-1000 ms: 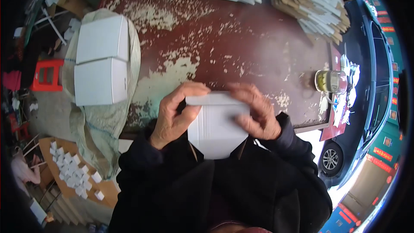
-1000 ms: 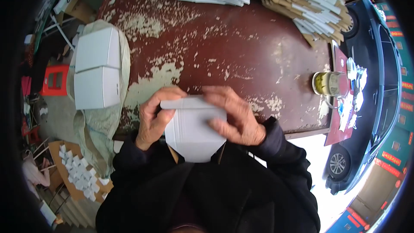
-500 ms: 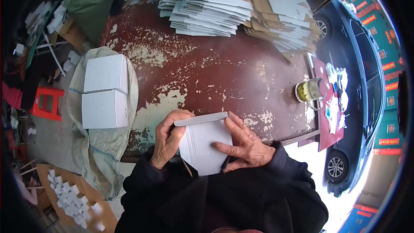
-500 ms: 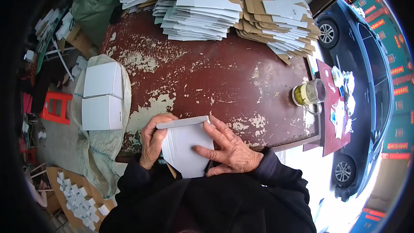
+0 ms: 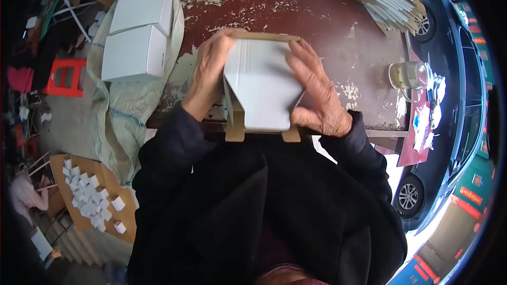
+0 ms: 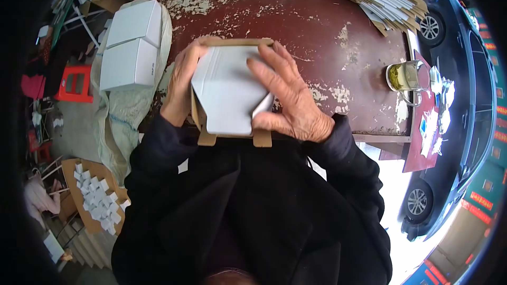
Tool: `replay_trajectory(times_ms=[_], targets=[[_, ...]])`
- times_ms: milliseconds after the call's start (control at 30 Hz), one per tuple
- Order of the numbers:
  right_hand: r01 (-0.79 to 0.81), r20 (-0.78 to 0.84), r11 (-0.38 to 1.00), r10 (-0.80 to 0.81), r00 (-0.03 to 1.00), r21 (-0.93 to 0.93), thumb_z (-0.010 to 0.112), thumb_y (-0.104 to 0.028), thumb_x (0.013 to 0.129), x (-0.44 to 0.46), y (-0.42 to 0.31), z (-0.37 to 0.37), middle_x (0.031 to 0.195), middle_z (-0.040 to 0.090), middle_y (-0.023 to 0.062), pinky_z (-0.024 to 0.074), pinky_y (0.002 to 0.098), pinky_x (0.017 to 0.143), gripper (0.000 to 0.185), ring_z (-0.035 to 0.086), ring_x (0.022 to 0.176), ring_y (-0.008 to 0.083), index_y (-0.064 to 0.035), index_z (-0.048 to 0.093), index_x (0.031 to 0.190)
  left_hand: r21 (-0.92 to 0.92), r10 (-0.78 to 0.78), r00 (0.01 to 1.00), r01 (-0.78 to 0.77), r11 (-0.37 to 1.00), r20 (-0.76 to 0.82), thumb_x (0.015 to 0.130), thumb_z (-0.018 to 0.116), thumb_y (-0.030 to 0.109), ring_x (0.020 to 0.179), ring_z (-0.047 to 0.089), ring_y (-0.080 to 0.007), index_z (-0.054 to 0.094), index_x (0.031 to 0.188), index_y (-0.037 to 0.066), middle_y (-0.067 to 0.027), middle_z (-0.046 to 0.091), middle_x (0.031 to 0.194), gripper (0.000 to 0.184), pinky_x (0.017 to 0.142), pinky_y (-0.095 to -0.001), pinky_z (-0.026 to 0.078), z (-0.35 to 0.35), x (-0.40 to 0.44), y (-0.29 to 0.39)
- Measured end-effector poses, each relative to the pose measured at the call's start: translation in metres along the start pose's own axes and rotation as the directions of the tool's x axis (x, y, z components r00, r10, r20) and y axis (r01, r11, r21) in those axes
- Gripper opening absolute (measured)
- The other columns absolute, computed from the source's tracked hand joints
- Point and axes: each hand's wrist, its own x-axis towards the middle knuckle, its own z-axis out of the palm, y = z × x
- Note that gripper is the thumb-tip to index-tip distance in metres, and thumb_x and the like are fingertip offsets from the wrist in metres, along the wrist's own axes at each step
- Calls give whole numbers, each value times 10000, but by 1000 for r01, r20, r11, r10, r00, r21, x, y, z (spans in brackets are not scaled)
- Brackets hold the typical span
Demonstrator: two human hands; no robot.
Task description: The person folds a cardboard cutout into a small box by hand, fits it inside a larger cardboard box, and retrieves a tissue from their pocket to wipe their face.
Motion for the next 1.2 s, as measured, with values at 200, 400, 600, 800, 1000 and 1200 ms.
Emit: replay_trajectory(times_ms=[200, 400, 600, 800, 1000, 1200], targets=[[-308, 0, 921, 317, 948, 238, 593, -576, 924, 30, -13, -12, 1349, 499, 202, 407, 472, 1032, 733, 454, 1254, 352, -60, 468, 1430, 9, 26, 983, -25, 1000, -180, 951, 495, 416, 1058, 578, -217, 568, 1262, -5, -147, 634, 1178, 529, 905, -299, 441, 10, 4, -2], [-508, 119, 693, 529, 840, 511, 547, -529, 961, 46, 6, -8, 1022, 589, 103, 447, 316, 821, 700, 545, 922, 186, 26, 473, 1381, -153, -115, 990, 103, 983, -78, 992, 454, 506, 1146, 574, -262, 487, 1372, 6, -167, 600, 1290, 629, 993, -365, 431, 9, 4, -5], [-488, 87, 660, 542, 836, 571, 520, -505, 978, 47, 9, 0, 871, 528, 31, 410, 258, 749, 679, 500, 824, 123, 48, 478, 1369, -245, 42, 999, -42, 969, -6, 945, 529, 526, 1186, 552, -280, 482, 1398, 32, -153, 574, 1341, 672, 1017, -393, 407, 6, 1, -18], [-470, 79, 699, 514, 854, 538, 496, -492, 990, 46, 8, -6, 954, 579, 72, 424, 261, 781, 667, 526, 867, 139, 51, 473, 1376, -216, 305, 952, -293, 931, 24, 892, 659, 434, 1087, 542, -203, 505, 1399, 79, -114, 597, 1290, 638, 967, -363, 407, 4, 3, -24], [-376, -38, 728, 482, 875, 574, 577, -375, 971, 45, 8, 1, 1113, 616, 116, 446, 277, 827, 583, 554, 931, 176, 37, 491, 1376, -107, 188, 975, -176, 979, 119, 860, 703, 302, 1068, 546, -191, 506, 1406, 115, -89, 603, 1240, 610, 959, -351, 402, -5, -1, -8], [-243, -142, 778, 390, 910, 579, 645, -156, 923, 50, -8, 0, 1205, 620, 119, 464, 297, 849, 478, 574, 967, 197, 14, 529, 1354, -100, 64, 985, -49, 994, 159, 835, 723, 255, 1076, 548, -191, 506, 1408, 116, -77, 597, 1214, 627, 960, -345, 403, -9, -2, -1]])
